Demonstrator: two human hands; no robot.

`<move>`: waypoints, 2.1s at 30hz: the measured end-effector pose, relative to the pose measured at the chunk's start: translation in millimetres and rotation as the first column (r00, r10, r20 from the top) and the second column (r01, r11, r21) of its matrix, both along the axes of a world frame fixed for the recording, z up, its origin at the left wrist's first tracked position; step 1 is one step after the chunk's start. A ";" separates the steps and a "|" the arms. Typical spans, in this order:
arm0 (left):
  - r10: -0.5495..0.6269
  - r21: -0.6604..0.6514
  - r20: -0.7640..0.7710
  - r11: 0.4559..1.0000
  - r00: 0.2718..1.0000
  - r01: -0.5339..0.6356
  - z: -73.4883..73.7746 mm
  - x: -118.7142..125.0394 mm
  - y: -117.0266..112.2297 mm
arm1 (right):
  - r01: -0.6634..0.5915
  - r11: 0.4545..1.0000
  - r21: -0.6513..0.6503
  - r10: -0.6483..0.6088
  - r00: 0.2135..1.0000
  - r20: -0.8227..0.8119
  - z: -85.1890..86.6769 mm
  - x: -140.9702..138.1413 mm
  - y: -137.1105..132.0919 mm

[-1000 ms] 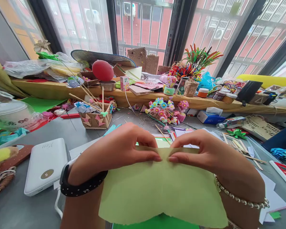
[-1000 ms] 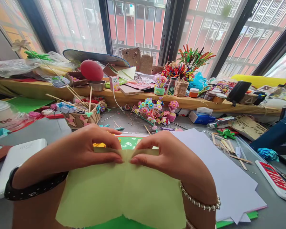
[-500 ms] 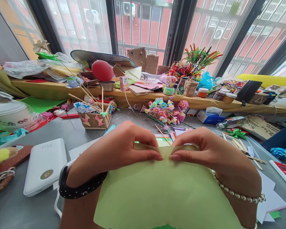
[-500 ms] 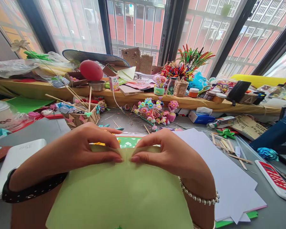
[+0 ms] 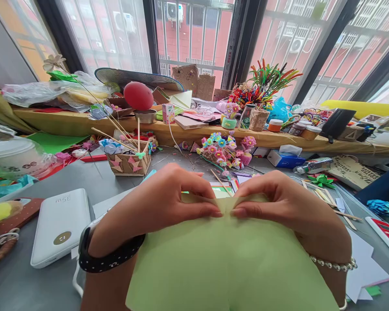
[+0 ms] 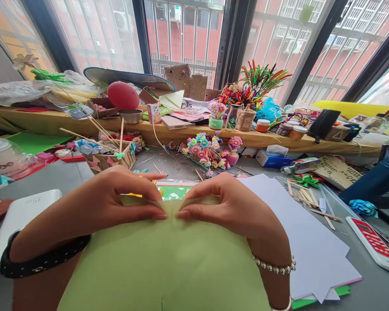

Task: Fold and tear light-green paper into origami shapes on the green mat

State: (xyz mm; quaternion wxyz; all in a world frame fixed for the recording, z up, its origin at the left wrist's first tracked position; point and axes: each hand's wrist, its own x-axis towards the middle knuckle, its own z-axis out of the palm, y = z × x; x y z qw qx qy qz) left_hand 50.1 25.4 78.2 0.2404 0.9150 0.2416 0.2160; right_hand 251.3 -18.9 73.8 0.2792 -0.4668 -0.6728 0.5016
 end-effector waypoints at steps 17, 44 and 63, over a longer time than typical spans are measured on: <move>-0.015 0.038 0.011 0.999 1.000 0.015 -0.4 0.5 1.2 | -0.005 0.999 0.050 0.001 0.997 0.071 0.7 1.4 1.7; 0.052 -0.031 -0.009 0.998 0.999 -0.052 12.5 -3.2 -6.7 | 0.089 0.986 -0.142 -0.089 0.996 0.001 10.7 -2.0 -5.6; 0.064 0.044 -0.017 0.997 0.998 -0.063 10.2 -4.3 -7.8 | 0.079 0.986 -0.146 -0.080 0.997 0.004 9.2 -1.1 -4.1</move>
